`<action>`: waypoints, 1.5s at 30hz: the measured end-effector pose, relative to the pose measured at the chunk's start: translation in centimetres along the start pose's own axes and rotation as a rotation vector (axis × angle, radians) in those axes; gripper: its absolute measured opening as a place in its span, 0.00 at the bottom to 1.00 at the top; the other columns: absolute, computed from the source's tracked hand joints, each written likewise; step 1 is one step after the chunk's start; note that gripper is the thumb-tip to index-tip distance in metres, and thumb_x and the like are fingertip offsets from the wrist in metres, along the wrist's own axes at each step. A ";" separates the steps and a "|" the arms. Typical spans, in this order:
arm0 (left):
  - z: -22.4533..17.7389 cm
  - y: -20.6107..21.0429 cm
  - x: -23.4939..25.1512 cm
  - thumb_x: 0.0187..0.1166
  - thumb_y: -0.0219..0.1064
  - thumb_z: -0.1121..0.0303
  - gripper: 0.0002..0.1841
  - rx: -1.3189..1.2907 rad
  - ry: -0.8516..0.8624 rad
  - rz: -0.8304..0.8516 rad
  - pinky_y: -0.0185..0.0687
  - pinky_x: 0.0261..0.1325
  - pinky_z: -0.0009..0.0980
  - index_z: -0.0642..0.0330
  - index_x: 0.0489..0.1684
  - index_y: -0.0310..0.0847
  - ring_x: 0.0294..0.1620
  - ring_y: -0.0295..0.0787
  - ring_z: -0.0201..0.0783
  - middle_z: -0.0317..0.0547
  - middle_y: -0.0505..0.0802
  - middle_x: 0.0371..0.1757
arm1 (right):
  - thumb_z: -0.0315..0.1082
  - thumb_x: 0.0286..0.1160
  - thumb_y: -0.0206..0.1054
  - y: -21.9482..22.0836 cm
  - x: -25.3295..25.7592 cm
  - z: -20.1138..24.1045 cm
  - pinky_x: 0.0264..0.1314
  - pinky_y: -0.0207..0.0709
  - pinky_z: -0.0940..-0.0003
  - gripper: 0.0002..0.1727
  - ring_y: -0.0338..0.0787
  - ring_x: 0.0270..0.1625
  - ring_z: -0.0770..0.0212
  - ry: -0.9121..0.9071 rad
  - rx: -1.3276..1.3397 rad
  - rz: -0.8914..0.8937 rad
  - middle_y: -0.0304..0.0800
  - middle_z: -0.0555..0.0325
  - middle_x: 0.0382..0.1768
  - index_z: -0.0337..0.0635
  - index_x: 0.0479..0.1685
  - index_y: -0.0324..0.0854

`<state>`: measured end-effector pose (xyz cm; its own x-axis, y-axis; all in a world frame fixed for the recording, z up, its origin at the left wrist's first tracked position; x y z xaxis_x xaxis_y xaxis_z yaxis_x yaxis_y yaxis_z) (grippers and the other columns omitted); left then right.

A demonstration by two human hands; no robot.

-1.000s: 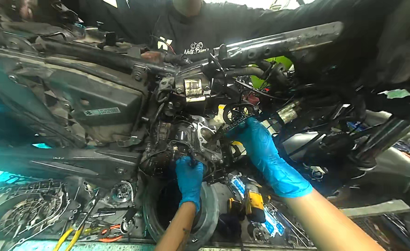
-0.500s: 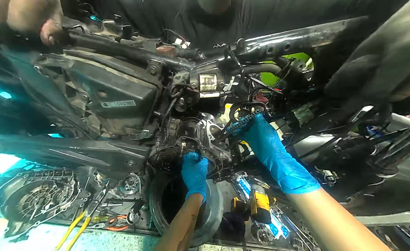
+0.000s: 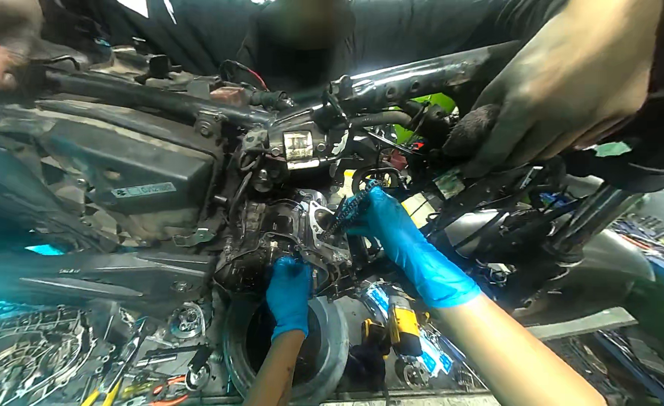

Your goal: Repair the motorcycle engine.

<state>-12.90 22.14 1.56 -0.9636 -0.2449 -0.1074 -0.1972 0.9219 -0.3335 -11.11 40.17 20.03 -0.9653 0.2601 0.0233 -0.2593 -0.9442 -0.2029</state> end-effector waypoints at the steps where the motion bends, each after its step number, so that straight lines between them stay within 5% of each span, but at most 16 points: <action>1: 0.0 -0.1 0.0 0.72 0.78 0.60 0.15 0.026 0.003 0.005 0.84 0.60 0.56 0.56 0.51 0.88 0.52 0.93 0.46 0.47 0.96 0.46 | 0.52 0.97 0.37 -0.3 -0.2 0.8 0.47 0.89 0.54 0.28 0.92 0.46 0.57 -0.056 -0.076 -0.018 0.88 0.51 0.48 0.44 0.67 0.76; 3: -0.1 -0.2 -0.1 0.74 0.76 0.59 0.15 0.070 0.018 0.011 0.84 0.59 0.56 0.56 0.52 0.88 0.53 0.93 0.47 0.47 0.96 0.46 | 0.48 0.97 0.41 -1.1 0.7 2.2 0.42 0.90 0.60 0.25 0.94 0.39 0.61 -0.260 -0.394 -0.088 0.91 0.54 0.40 0.42 0.65 0.80; 5: 0.0 -0.2 -0.1 0.74 0.75 0.59 0.15 0.079 0.049 0.020 0.85 0.58 0.57 0.56 0.53 0.87 0.52 0.94 0.47 0.47 0.96 0.45 | 0.47 0.93 0.44 -1.6 1.8 3.4 0.42 0.82 0.45 0.25 0.91 0.38 0.51 -0.450 -0.777 -0.196 0.89 0.50 0.33 0.41 0.54 0.84; 8: 0.2 -0.3 -0.3 0.72 0.76 0.60 0.14 0.033 0.069 0.024 0.85 0.57 0.55 0.56 0.51 0.86 0.50 0.93 0.46 0.46 0.96 0.44 | 0.48 0.93 0.46 -1.4 2.0 4.8 0.46 0.80 0.34 0.25 0.93 0.48 0.38 -0.538 -0.994 -0.223 0.91 0.41 0.40 0.40 0.57 0.84; 10: 0.6 -0.4 -0.3 0.71 0.77 0.62 0.14 -0.017 0.079 0.012 0.85 0.57 0.54 0.57 0.50 0.86 0.49 0.93 0.44 0.47 0.95 0.43 | 0.49 0.93 0.45 -1.4 2.1 4.7 0.48 0.80 0.34 0.26 0.93 0.48 0.39 -0.495 -0.974 -0.197 0.92 0.41 0.41 0.40 0.60 0.84; 14: 1.5 -0.4 -0.9 0.70 0.75 0.67 0.16 -0.114 0.127 0.008 0.87 0.57 0.48 0.62 0.54 0.86 0.48 0.93 0.41 0.48 0.95 0.44 | 0.54 0.94 0.45 -0.9 1.3 2.9 0.32 0.81 0.46 0.27 0.87 0.25 0.52 -0.375 -0.775 -0.086 0.86 0.50 0.26 0.44 0.56 0.86; 17: 1.8 -0.6 -1.4 0.71 0.72 0.68 0.17 -0.051 0.209 -0.023 0.87 0.50 0.52 0.66 0.55 0.84 0.43 0.93 0.46 0.51 0.94 0.41 | 0.49 0.94 0.49 -1.1 2.7 1.6 0.36 0.85 0.51 0.23 0.89 0.27 0.57 -0.271 -0.665 -0.042 0.89 0.53 0.27 0.44 0.53 0.86; 20: 2.3 -1.1 -2.6 0.71 0.70 0.70 0.21 -0.067 0.249 -0.072 0.88 0.50 0.54 0.66 0.64 0.82 0.43 0.93 0.49 0.53 0.95 0.45 | 0.44 0.93 0.53 -1.2 2.2 0.8 0.30 0.82 0.62 0.17 0.86 0.23 0.62 -0.261 -0.530 -0.026 0.88 0.55 0.26 0.44 0.52 0.85; 25: 1.9 -3.0 -4.7 0.67 0.67 0.73 0.20 -0.141 0.460 -0.198 0.90 0.51 0.46 0.69 0.60 0.87 0.45 0.94 0.45 0.55 0.95 0.50 | 0.33 0.91 0.56 -1.9 2.2 0.2 0.39 0.90 0.63 0.11 0.93 0.32 0.62 -0.234 -0.402 -0.021 0.93 0.53 0.40 0.42 0.54 0.83; 29: 1.1 -5.1 -7.3 0.64 0.66 0.74 0.17 -0.202 0.648 -0.259 0.89 0.49 0.27 0.69 0.50 0.89 0.43 0.92 0.32 0.52 0.95 0.47 | 0.27 0.86 0.57 -2.1 3.1 -1.7 0.47 0.91 0.60 0.10 0.94 0.39 0.62 -0.222 -0.463 0.063 0.94 0.55 0.41 0.42 0.52 0.85; 32: 0.4 -6.4 -9.0 0.66 0.66 0.74 0.13 -0.271 0.783 -0.302 0.87 0.54 0.21 0.67 0.47 0.88 0.47 0.92 0.27 0.50 0.95 0.45 | 0.28 0.82 0.61 -2.1 3.0 -2.6 0.44 0.84 0.58 0.10 0.90 0.38 0.64 -0.231 -0.583 0.102 0.93 0.59 0.38 0.48 0.50 0.88; 39: -0.5 -7.8 -9.7 0.69 0.67 0.77 0.14 -0.486 0.832 -0.240 0.86 0.57 0.19 0.59 0.52 0.85 0.52 0.89 0.22 0.38 0.92 0.50 | 0.29 0.75 0.70 -1.7 3.4 -4.2 0.62 0.83 0.47 0.11 0.92 0.56 0.59 -0.181 -0.679 0.177 0.95 0.58 0.50 0.49 0.52 0.91; 45: 1.0 -8.3 -10.1 0.69 0.67 0.77 0.15 -0.444 0.858 -0.222 0.85 0.57 0.17 0.55 0.54 0.85 0.51 0.88 0.21 0.37 0.91 0.49 | 0.29 0.68 0.78 -1.5 3.0 -4.9 0.59 0.85 0.50 0.17 0.93 0.52 0.58 -0.061 -0.661 0.263 0.95 0.53 0.48 0.46 0.57 0.89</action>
Point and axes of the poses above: each hand's wrist, its own x-axis towards the middle knuckle, its own y-axis out of the palm, z = x × y, the point moved 8 cm from there along x, towards the middle knuckle
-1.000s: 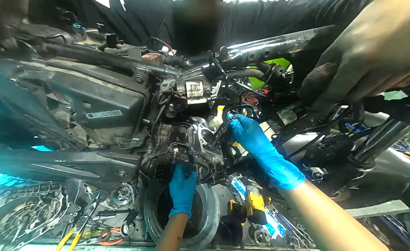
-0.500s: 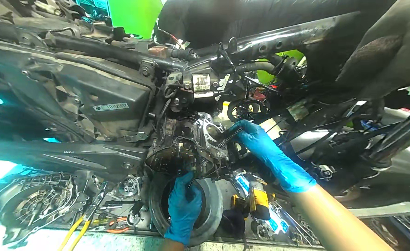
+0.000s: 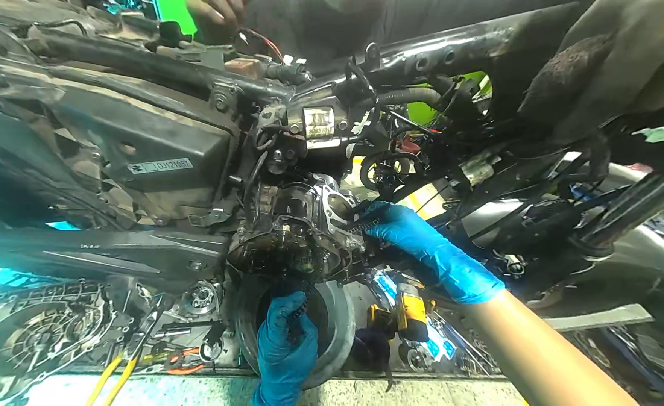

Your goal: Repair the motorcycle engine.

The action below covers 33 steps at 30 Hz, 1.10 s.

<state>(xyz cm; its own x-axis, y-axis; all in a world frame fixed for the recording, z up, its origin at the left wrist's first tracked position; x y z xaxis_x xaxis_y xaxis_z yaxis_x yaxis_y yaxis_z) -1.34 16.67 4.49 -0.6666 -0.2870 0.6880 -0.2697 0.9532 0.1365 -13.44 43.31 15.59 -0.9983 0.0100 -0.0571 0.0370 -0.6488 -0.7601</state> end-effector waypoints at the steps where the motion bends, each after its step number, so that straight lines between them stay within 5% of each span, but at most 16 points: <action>1: -0.2 0.1 -0.3 0.70 0.67 0.75 0.15 0.014 0.010 0.025 0.84 0.56 0.17 0.53 0.54 0.84 0.51 0.87 0.21 0.36 0.91 0.49 | 0.29 0.66 0.79 0.2 -0.1 0.1 0.58 0.86 0.55 0.18 0.93 0.50 0.60 0.022 0.054 0.021 0.95 0.54 0.48 0.44 0.57 0.88; 4: -0.9 1.1 -1.6 0.71 0.67 0.68 0.13 0.037 0.027 0.112 0.86 0.50 0.18 0.50 0.54 0.84 0.46 0.88 0.23 0.36 0.91 0.45 | 0.29 0.66 0.80 0.6 -0.8 0.7 0.53 0.87 0.62 0.17 0.93 0.47 0.64 0.058 0.184 0.014 0.95 0.55 0.45 0.41 0.54 0.86; 12: -5.1 3.1 -2.1 0.74 0.66 0.69 0.10 0.017 0.089 0.276 0.86 0.50 0.22 0.54 0.49 0.87 0.43 0.90 0.31 0.42 0.92 0.38 | 0.33 0.67 0.80 2.6 0.0 1.3 0.55 0.86 0.53 0.20 0.92 0.47 0.61 0.057 0.078 -0.133 0.94 0.58 0.46 0.50 0.59 0.87; 18: -4.5 3.3 -1.5 0.72 0.67 0.72 0.12 -0.019 0.002 0.329 0.86 0.50 0.23 0.57 0.50 0.90 0.43 0.90 0.32 0.45 0.93 0.40 | 0.38 0.67 0.82 1.4 -0.7 0.5 0.54 0.82 0.46 0.13 0.92 0.45 0.56 0.168 -0.086 -0.227 0.94 0.54 0.38 0.44 0.45 0.90; 22: -3.1 3.3 -2.2 0.71 0.69 0.73 0.12 0.003 -0.093 0.329 0.87 0.51 0.23 0.59 0.50 0.92 0.44 0.91 0.31 0.46 0.94 0.42 | 0.38 0.66 0.81 1.9 -1.6 0.6 0.43 0.86 0.51 0.16 0.91 0.37 0.59 0.093 -0.074 -0.269 0.94 0.57 0.36 0.48 0.51 0.88; 26: -5.1 2.8 -2.1 0.72 0.68 0.71 0.10 -0.024 0.001 0.401 0.84 0.49 0.26 0.58 0.47 0.91 0.40 0.89 0.36 0.48 0.93 0.36 | 0.40 0.68 0.81 1.8 -0.6 0.7 0.56 0.83 0.51 0.16 0.92 0.46 0.59 0.127 -0.061 -0.177 0.94 0.56 0.41 0.43 0.51 0.88; 33: -5.9 1.5 -1.8 0.71 0.68 0.69 0.08 -0.019 0.043 0.397 0.80 0.42 0.26 0.56 0.43 0.91 0.34 0.85 0.38 0.46 0.89 0.29 | 0.32 0.71 0.78 2.0 -1.2 -0.7 0.50 0.84 0.62 0.07 0.91 0.41 0.65 0.179 0.133 -0.226 0.94 0.59 0.36 0.42 0.42 0.89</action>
Point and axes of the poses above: each hand's wrist, its own x-axis towards the middle knuckle, its own y-axis out of the palm, z = x × y, the point moved 8 cm from there along x, towards the middle knuckle
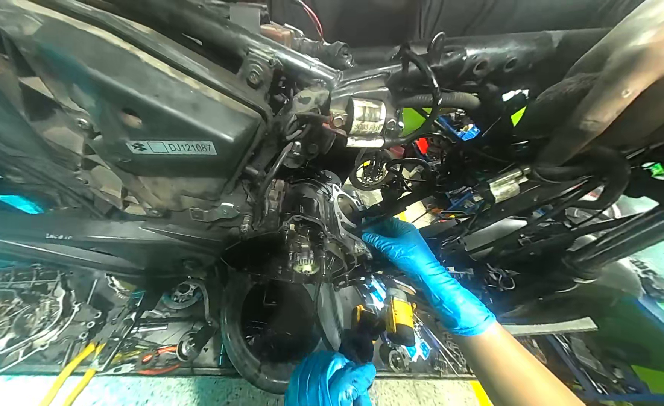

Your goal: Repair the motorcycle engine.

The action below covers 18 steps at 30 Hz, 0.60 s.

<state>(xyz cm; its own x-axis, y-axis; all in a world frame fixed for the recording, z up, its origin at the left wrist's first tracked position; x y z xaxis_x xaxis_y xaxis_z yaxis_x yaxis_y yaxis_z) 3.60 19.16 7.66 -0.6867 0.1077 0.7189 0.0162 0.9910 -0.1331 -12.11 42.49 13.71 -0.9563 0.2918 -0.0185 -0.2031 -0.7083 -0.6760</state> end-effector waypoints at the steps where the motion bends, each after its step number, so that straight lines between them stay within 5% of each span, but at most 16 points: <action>1: 0.2 -0.1 -0.3 0.71 0.68 0.70 0.09 -0.007 -0.026 0.005 0.81 0.43 0.27 0.57 0.44 0.91 0.35 0.86 0.38 0.46 0.90 0.31 | 0.32 0.71 0.78 0.0 0.0 0.0 0.48 0.84 0.62 0.06 0.90 0.39 0.65 0.015 0.002 -0.002 0.93 0.59 0.35 0.42 0.40 0.89; 4: 1.1 -0.4 -0.8 0.71 0.68 0.72 0.09 -0.036 -0.125 -0.011 0.83 0.44 0.25 0.59 0.45 0.90 0.37 0.87 0.36 0.48 0.90 0.33 | 0.38 0.74 0.77 0.0 -0.4 -0.1 0.44 0.83 0.58 0.07 0.90 0.37 0.63 -0.029 -0.022 0.002 0.93 0.59 0.35 0.47 0.42 0.90; 7: 1.8 0.0 -0.6 0.70 0.68 0.74 0.10 -0.024 -0.223 0.009 0.86 0.41 0.28 0.61 0.46 0.91 0.36 0.89 0.36 0.50 0.92 0.36 | 0.40 0.80 0.70 -0.3 -2.3 0.8 0.45 0.86 0.53 0.11 0.91 0.42 0.61 -0.151 -0.089 -0.016 0.93 0.58 0.43 0.50 0.56 0.87; 12: 0.3 -1.8 -0.2 0.71 0.67 0.73 0.10 0.003 -0.228 0.041 0.88 0.41 0.35 0.59 0.44 0.93 0.38 0.92 0.41 0.49 0.95 0.38 | 0.35 0.77 0.67 1.2 -9.0 -0.3 0.61 0.88 0.67 0.17 0.92 0.58 0.67 -0.315 0.088 -0.068 0.92 0.61 0.59 0.42 0.62 0.84; 15: -2.4 -3.6 0.3 0.74 0.64 0.68 0.12 0.082 -0.129 0.149 0.89 0.48 0.37 0.60 0.45 0.94 0.44 0.95 0.45 0.51 0.96 0.42 | 0.26 0.76 0.65 6.2 -14.8 -2.0 0.65 0.84 0.66 0.14 0.89 0.61 0.68 -0.344 0.220 0.211 0.91 0.61 0.60 0.38 0.60 0.82; 18: -4.3 -5.1 1.0 0.75 0.64 0.62 0.14 0.244 -0.058 0.197 0.88 0.50 0.38 0.58 0.46 0.94 0.46 0.95 0.47 0.50 0.97 0.45 | 0.48 0.79 0.69 12.2 -18.8 -1.1 0.85 0.68 0.55 0.27 0.77 0.80 0.56 -0.494 0.244 0.533 0.83 0.50 0.75 0.44 0.73 0.82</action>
Point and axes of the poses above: each hand's wrist, its own x-axis towards the middle knuckle, its own y-axis out of the palm, z = x × y, the point moved 8 cm from there along x, towards the middle knuckle
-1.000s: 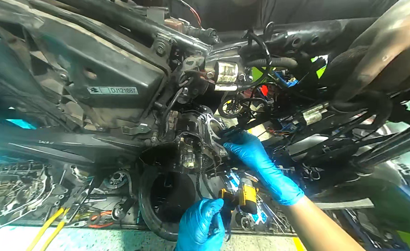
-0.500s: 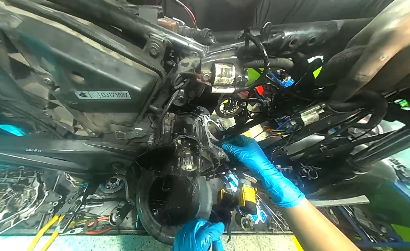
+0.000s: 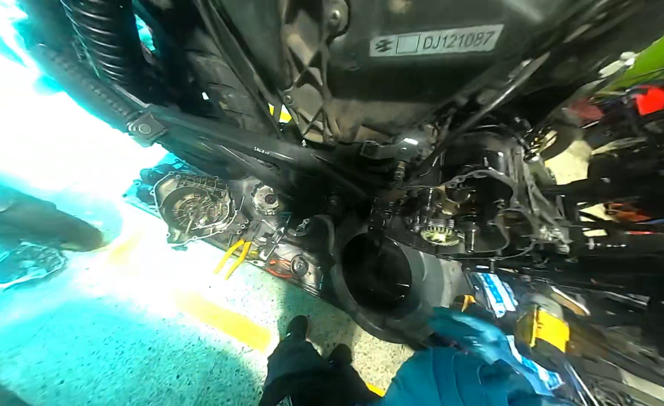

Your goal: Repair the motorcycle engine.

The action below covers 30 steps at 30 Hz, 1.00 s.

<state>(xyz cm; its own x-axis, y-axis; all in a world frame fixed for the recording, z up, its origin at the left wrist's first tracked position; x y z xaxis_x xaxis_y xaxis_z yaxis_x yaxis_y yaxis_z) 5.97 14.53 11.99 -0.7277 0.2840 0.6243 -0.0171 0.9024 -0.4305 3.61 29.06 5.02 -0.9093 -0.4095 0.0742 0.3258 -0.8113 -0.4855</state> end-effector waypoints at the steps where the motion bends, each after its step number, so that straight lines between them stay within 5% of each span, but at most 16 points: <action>1: 0.3 -0.2 -0.4 0.77 0.64 0.60 0.15 0.023 0.007 0.019 0.87 0.55 0.38 0.56 0.50 0.93 0.52 0.95 0.47 0.49 0.97 0.49 | 0.53 0.78 0.70 1.5 0.5 -0.1 0.88 0.67 0.54 0.30 0.77 0.82 0.55 -0.011 0.015 0.041 0.82 0.48 0.76 0.42 0.72 0.81; 4: 4.9 0.3 -3.6 0.80 0.67 0.57 0.18 -0.196 0.027 -0.025 0.80 0.77 0.46 0.52 0.63 0.88 0.70 0.87 0.44 0.45 0.92 0.64 | 0.48 0.70 0.73 3.4 1.4 -2.8 0.83 0.69 0.52 0.31 0.82 0.75 0.52 0.064 -0.070 -0.029 0.87 0.44 0.68 0.35 0.67 0.84; 8: 6.3 -5.7 3.0 0.74 0.75 0.68 0.12 -0.358 -0.099 -0.163 0.92 0.56 0.28 0.47 0.54 0.90 0.53 0.92 0.28 0.31 0.95 0.52 | 0.47 0.71 0.75 2.1 0.6 -5.2 0.66 0.82 0.56 0.19 0.90 0.59 0.61 0.328 -0.117 -0.168 0.94 0.53 0.52 0.43 0.52 0.92; 12: 8.9 -8.1 7.0 0.73 0.74 0.70 0.16 -0.396 -0.229 -0.135 0.90 0.53 0.25 0.49 0.59 0.87 0.51 0.92 0.28 0.30 0.94 0.55 | 0.36 0.71 0.77 1.7 -3.0 -5.7 0.49 0.86 0.77 0.11 0.90 0.42 0.75 0.541 0.252 -0.196 0.93 0.63 0.43 0.42 0.48 0.90; 14: 10.2 -7.0 7.2 0.74 0.73 0.71 0.16 -0.412 -0.312 -0.064 0.90 0.53 0.25 0.54 0.60 0.85 0.49 0.91 0.29 0.33 0.93 0.54 | 0.32 0.73 0.75 1.8 -4.9 -5.2 0.40 0.88 0.74 0.09 0.91 0.35 0.72 0.590 0.446 -0.254 0.95 0.63 0.40 0.40 0.49 0.90; 22: 7.6 -1.7 5.7 0.74 0.72 0.74 0.15 -0.501 -0.399 0.018 0.89 0.48 0.21 0.53 0.57 0.87 0.44 0.90 0.25 0.29 0.93 0.47 | 0.25 0.77 0.68 -1.1 -13.4 -5.1 0.41 0.90 0.70 0.07 0.95 0.39 0.65 0.510 0.681 -0.596 0.97 0.55 0.43 0.35 0.47 0.90; 27: 4.6 2.5 3.1 0.75 0.69 0.76 0.14 -0.459 -0.482 0.061 0.89 0.40 0.24 0.55 0.57 0.86 0.37 0.89 0.28 0.33 0.93 0.43 | 0.28 0.82 0.64 -3.9 -20.3 -5.5 0.39 0.89 0.70 0.10 0.95 0.37 0.63 0.409 0.725 -0.767 0.97 0.50 0.43 0.33 0.47 0.90; 30: 3.4 6.2 0.9 0.77 0.64 0.77 0.12 -0.534 -0.560 0.126 0.90 0.38 0.28 0.58 0.56 0.84 0.34 0.91 0.30 0.34 0.94 0.38 | 0.31 0.86 0.60 -5.3 -24.9 -6.2 0.34 0.86 0.73 0.13 0.92 0.29 0.67 0.370 0.741 -0.857 0.96 0.52 0.34 0.33 0.43 0.90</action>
<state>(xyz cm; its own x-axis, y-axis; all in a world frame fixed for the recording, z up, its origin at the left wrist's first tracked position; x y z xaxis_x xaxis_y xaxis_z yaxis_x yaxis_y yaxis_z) 2.87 19.27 7.67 -0.9422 0.3169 0.1090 0.3171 0.9483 -0.0155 22.91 46.14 0.35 -0.8836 0.4298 -0.1859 -0.4644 -0.8552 0.2302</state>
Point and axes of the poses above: each hand's wrist, its own x-axis towards the middle knuckle, its own y-axis out of the palm, z = x × y, the point moved 8 cm from there along x, towards the middle knuckle
